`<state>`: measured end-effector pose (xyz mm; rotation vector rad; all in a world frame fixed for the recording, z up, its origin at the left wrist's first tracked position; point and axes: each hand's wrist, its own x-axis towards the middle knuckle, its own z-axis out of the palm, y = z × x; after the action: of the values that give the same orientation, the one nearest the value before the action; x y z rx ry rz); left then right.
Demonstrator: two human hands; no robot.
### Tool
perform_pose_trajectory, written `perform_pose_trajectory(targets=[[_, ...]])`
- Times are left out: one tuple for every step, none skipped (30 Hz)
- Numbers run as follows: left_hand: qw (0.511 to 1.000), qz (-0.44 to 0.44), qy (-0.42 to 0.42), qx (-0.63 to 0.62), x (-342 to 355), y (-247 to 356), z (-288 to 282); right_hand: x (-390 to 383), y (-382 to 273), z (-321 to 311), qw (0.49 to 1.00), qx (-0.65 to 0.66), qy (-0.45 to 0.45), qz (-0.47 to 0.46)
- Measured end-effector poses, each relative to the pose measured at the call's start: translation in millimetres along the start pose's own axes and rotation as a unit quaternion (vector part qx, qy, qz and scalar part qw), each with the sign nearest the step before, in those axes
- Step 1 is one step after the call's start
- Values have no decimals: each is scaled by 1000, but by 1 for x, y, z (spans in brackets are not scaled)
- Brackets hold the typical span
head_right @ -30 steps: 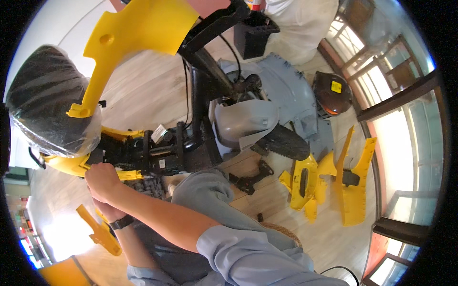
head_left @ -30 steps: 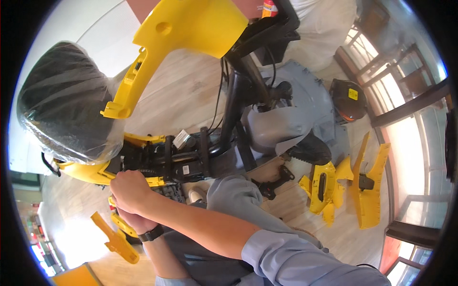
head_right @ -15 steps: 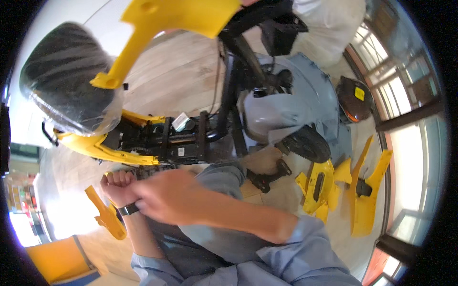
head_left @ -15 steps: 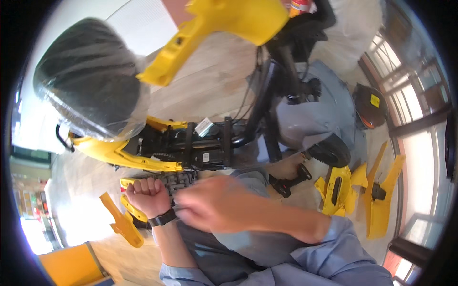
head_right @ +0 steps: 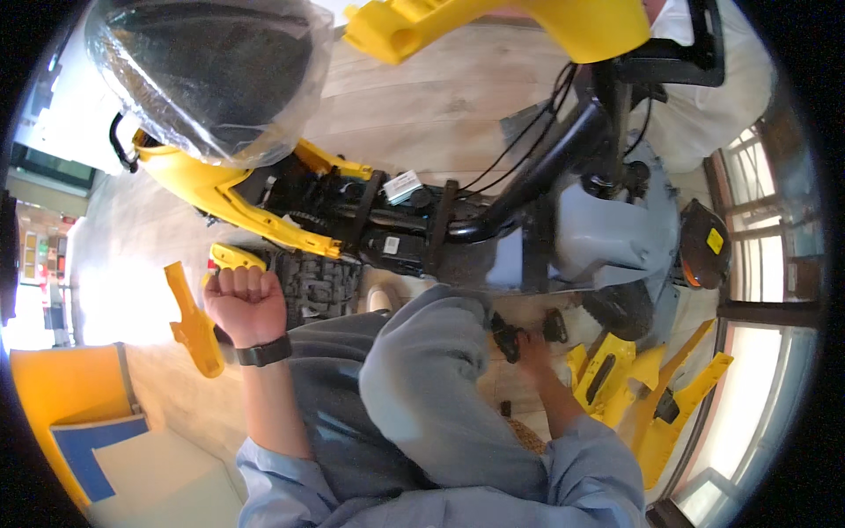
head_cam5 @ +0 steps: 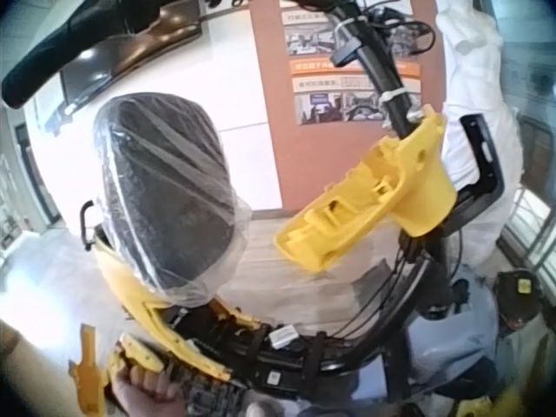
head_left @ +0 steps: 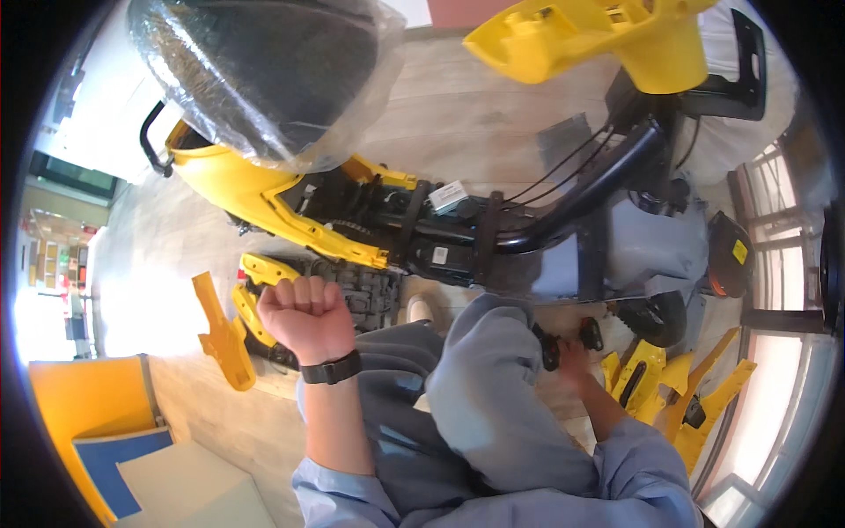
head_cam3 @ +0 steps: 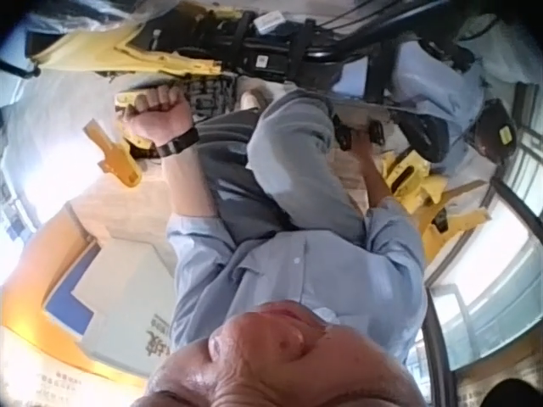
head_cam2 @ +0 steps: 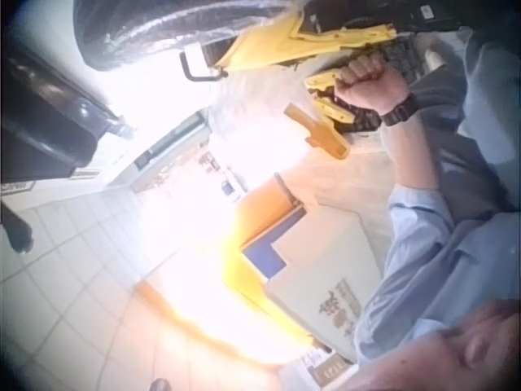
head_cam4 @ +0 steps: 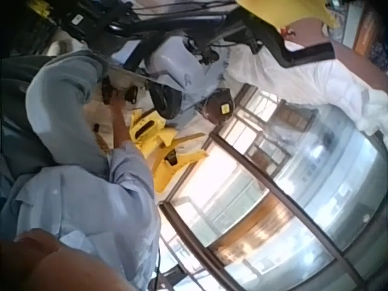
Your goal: Assembling the body panels and dashboard area of a yellow electric scooter using an electric drill.
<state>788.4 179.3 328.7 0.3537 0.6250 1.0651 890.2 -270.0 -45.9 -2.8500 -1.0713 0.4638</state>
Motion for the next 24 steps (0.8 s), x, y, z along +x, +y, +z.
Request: perform_pose_trajectory(targets=[[1000,-11,2,-9,2,1,-2,1,-2,9,1000,-1,-5,-7],[1000,-11,10,-10,3,0,-4,2,-3,17,999,-15,-42,1],[1000,-8,16,-11,5,0,-5,3,-2,24,996,-31,-80,9],[1000,-8,16,-11,7,0,-6,7,-7,27,996,-32,-85,1],[1000,-9,16,-11,7,0,-8,10,-15,31,991,-55,-123,-5],[1000,-4,26,16,6,2,-8,14,-20,34,984,-78,-161,-10],[999,-1,33,14,6,3,-8,15,-19,40,983,-82,-165,-15],[1000,-15,7,9,8,0,-9,15,-15,50,991,-84,-96,-26],[999,-28,-20,4,10,-3,-11,15,-9,59,995,-85,-27,-38],[998,-31,-54,2,13,-3,-14,19,-8,62,995,-88,-32,-42],[998,-29,-48,0,14,-3,-15,25,-6,65,995,-81,-56,1],[999,-25,-33,4,15,-3,-14,29,-4,68,993,-75,-78,46],[1000,-21,-20,6,15,-3,-14,31,0,71,993,-80,-81,44],[999,-28,-30,-1,17,-2,-18,34,4,75,986,-82,-126,69],[999,-29,-25,-7,17,-1,-20,35,7,78,977,-85,-169,96],[1000,-27,-6,1,16,-1,-21,38,8,81,977,-91,-170,94],[999,-28,13,8,16,-4,-20,38,9,82,979,-103,-161,70],[999,-25,31,11,17,-8,-18,38,10,83,980,-115,-152,46],[999,-25,36,6,18,-11,-17,44,7,80,980,-121,-154,45],[999,-22,38,12,20,-8,-17,49,-3,76,969,-103,-219,52],[999,-19,41,18,22,-5,-19,51,-15,72,954,-84,-283,58],[999,-24,25,12,23,-3,-22,49,-20,70,952,-91,-285,61],[999,-29,26,9,22,-6,-24,44,-21,71,956,-55,-279,66],[999,-36,13,12,19,-8,-27,39,-23,72,959,-19,-273,71]])
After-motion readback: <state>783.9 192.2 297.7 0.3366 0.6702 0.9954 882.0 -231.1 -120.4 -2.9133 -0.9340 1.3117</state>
